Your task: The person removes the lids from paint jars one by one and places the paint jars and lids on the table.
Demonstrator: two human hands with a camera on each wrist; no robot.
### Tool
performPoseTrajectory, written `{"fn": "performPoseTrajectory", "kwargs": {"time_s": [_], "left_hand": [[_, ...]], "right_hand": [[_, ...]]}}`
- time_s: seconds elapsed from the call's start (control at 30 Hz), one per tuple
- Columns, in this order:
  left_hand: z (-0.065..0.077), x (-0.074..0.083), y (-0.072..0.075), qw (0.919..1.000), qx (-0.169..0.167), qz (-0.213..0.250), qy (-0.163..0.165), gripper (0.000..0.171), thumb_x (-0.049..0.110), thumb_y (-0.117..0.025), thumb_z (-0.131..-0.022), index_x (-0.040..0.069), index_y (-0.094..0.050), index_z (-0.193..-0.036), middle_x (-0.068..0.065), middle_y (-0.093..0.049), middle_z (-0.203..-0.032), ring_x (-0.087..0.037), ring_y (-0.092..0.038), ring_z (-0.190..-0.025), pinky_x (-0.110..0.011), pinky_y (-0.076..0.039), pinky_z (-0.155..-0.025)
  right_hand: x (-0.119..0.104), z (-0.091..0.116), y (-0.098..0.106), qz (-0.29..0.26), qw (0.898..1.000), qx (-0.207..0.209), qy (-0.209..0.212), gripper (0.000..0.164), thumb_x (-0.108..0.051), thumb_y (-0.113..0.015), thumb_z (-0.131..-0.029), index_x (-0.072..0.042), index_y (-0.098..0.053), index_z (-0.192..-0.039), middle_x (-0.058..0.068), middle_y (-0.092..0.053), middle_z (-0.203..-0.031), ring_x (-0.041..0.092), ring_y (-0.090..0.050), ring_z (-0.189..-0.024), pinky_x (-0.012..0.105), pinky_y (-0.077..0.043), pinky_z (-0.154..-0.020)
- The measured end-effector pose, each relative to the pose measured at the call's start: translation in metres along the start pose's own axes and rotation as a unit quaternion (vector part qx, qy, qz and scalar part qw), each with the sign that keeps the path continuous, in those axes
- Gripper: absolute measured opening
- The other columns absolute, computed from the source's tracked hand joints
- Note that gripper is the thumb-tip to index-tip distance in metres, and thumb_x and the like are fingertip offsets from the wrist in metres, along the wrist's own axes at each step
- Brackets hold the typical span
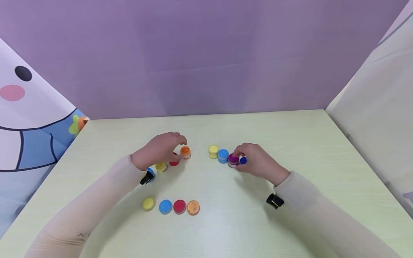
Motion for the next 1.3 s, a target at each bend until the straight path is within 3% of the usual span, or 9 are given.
{"fn": "performPoseTrajectory", "kwargs": {"time_s": [0.23,0.47,0.77,1.1,1.3], "left_hand": [[0.014,0.006,-0.001,0.9985,0.035,-0.008,-0.042,0.035,0.024,-0.072,-0.075,0.008,-0.058,-0.104,-0.003,-0.057,-0.088,-0.014,-0.047,-0.072,-0.024,-0.042,-0.062],[0.021,0.008,-0.002,0.9984,0.04,0.006,-0.041,0.038,0.025,-0.073,-0.075,0.01,-0.058,-0.107,-0.001,-0.055,-0.088,-0.012,-0.046,-0.069,-0.023,-0.041,-0.061],[0.031,0.015,-0.001,0.9943,0.064,0.043,-0.074,0.036,0.023,-0.075,-0.073,0.011,-0.058,-0.103,0.004,-0.052,-0.086,-0.009,-0.046,-0.065,-0.023,-0.041,-0.062],[0.04,0.023,-0.006,0.9871,0.086,0.098,-0.092,0.037,0.024,-0.073,-0.076,0.009,-0.058,-0.105,0.001,-0.057,-0.096,-0.013,-0.054,-0.087,-0.026,-0.044,-0.075],[0.045,0.035,-0.01,0.9808,0.084,0.148,-0.096,0.038,0.022,-0.072,-0.076,0.008,-0.058,-0.109,-0.001,-0.06,-0.102,-0.014,-0.056,-0.087,-0.025,-0.044,-0.075]], "right_hand": [[0.013,-0.002,0.0,0.062,0.997,-0.022,-0.038,0.038,-0.01,-0.076,-0.07,0.002,-0.06,-0.102,0.011,-0.06,-0.095,0.028,-0.055,-0.088,0.043,-0.046,-0.078],[0.015,-0.004,0.0,0.062,0.996,-0.028,-0.052,0.035,-0.009,-0.076,-0.07,0.003,-0.061,-0.1,0.009,-0.06,-0.089,0.024,-0.055,-0.081,0.038,-0.048,-0.071],[0.013,-0.006,0.001,0.058,0.996,-0.034,-0.064,0.03,-0.008,-0.075,-0.071,0.003,-0.061,-0.094,0.008,-0.06,-0.083,0.021,-0.054,-0.074,0.035,-0.047,-0.067],[0.009,-0.003,0.002,0.055,0.995,-0.039,-0.073,0.026,-0.01,-0.076,-0.07,-0.001,-0.061,-0.088,0.006,-0.057,-0.08,0.019,-0.051,-0.07,0.033,-0.046,-0.065],[-0.003,0.002,0.0,0.044,0.997,-0.044,-0.053,0.026,-0.01,-0.076,-0.069,-0.003,-0.061,-0.089,0.003,-0.056,-0.079,0.017,-0.051,-0.07,0.028,-0.046,-0.06]]}}
Point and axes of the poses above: each hand's wrist, its own z-axis away from the middle knuckle, its own y-axis out of the back of the hand, x = y × z, the point moved 2 cm from there along -z, towards the middle knuckle
